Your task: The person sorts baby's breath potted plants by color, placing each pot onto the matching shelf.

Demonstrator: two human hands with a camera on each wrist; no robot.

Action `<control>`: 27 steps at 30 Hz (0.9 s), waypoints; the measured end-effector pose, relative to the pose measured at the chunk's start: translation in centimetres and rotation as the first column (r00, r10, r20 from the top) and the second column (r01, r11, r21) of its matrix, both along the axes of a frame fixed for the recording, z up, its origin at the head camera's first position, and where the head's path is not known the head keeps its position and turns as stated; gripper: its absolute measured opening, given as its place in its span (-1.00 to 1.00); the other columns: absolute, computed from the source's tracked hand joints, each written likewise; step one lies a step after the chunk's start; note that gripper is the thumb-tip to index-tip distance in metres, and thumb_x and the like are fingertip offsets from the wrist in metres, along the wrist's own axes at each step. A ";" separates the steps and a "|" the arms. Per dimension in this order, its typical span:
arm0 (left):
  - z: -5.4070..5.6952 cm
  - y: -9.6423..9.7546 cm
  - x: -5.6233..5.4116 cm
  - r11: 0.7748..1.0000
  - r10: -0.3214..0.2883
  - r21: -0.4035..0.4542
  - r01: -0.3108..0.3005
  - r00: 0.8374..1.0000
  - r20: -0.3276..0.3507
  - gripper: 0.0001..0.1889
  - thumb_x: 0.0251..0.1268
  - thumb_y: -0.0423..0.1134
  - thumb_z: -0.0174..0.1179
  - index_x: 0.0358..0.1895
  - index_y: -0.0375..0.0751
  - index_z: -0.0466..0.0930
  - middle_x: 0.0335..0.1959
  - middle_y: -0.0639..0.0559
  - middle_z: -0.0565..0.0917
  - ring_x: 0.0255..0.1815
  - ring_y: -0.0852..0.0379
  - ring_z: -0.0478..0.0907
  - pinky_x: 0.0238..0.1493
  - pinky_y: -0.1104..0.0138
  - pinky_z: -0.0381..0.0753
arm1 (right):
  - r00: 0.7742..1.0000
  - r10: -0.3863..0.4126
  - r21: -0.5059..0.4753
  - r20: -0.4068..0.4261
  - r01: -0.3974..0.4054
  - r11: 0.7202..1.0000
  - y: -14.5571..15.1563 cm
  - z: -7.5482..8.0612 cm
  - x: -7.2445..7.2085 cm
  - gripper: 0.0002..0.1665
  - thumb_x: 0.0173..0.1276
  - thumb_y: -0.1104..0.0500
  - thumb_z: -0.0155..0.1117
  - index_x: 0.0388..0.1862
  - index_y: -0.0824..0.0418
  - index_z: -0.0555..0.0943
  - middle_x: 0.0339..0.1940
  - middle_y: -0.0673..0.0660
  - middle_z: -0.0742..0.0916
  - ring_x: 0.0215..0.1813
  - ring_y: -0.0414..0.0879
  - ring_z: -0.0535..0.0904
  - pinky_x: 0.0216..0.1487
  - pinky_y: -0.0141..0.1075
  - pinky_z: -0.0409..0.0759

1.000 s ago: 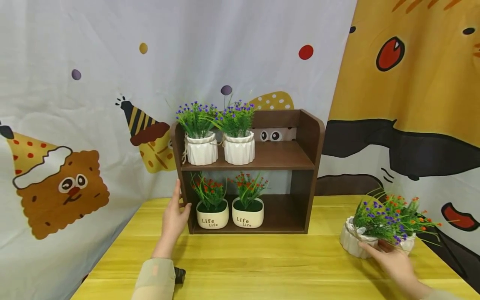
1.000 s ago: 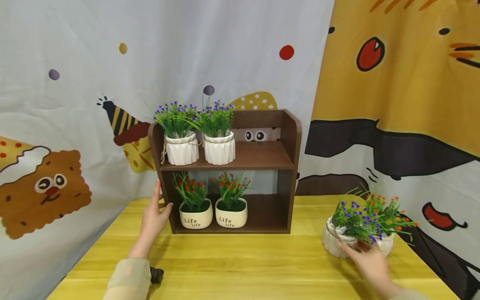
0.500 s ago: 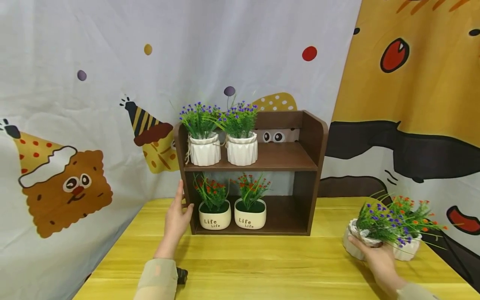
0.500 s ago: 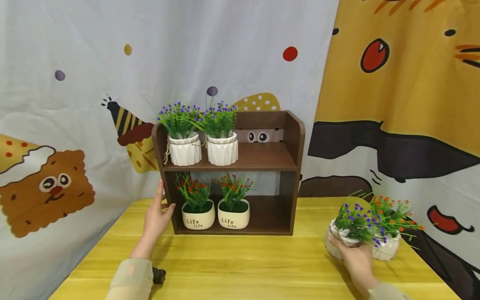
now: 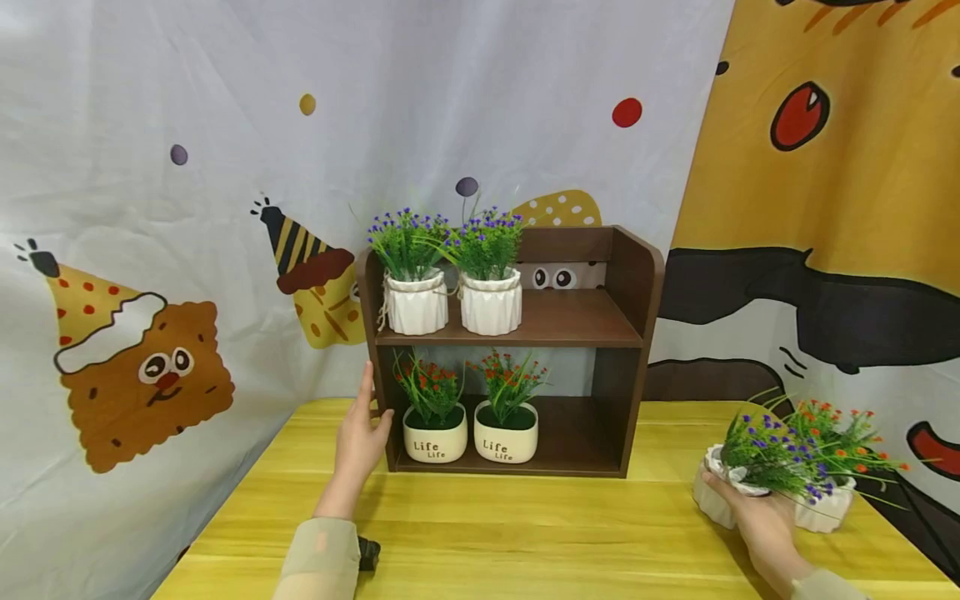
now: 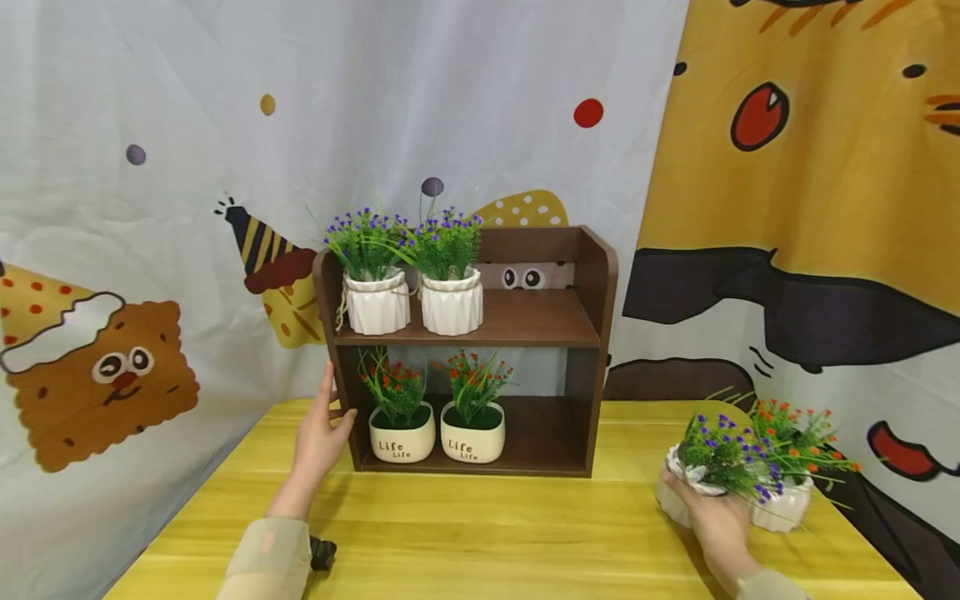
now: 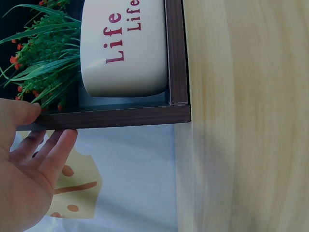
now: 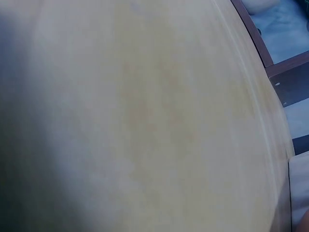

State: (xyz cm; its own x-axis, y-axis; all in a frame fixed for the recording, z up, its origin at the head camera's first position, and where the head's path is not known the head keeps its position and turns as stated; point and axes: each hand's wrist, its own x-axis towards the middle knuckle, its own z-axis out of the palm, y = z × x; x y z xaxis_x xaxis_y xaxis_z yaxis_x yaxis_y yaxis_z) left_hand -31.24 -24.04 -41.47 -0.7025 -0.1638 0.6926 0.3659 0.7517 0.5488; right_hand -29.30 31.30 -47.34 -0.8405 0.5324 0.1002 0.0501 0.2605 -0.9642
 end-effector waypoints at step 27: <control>0.0 0.0 -0.1 1.000 -0.015 0.028 0.014 1.000 0.014 -0.02 0.21 -0.46 0.27 0.58 0.18 -0.12 0.13 -0.40 0.53 -0.12 -0.28 0.62 -0.21 -0.06 0.62 | 1.000 0.003 0.031 -0.007 -0.003 1.000 -0.6 2.5 -0.3 0.18 0.09 -0.13 0.52 0.53 0.20 0.09 0.40 0.20 0.35 0.36 -0.01 0.24 0.41 -0.30 0.18</control>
State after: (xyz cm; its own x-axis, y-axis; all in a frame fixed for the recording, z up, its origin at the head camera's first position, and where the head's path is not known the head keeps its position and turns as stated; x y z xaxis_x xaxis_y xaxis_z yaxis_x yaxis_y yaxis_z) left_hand -31.34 -24.04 -41.43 -0.7147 -0.1723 0.6779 0.3685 0.7310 0.5743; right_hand -29.61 30.67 -44.86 -0.8415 0.5262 0.1224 0.0428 0.2908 -0.9558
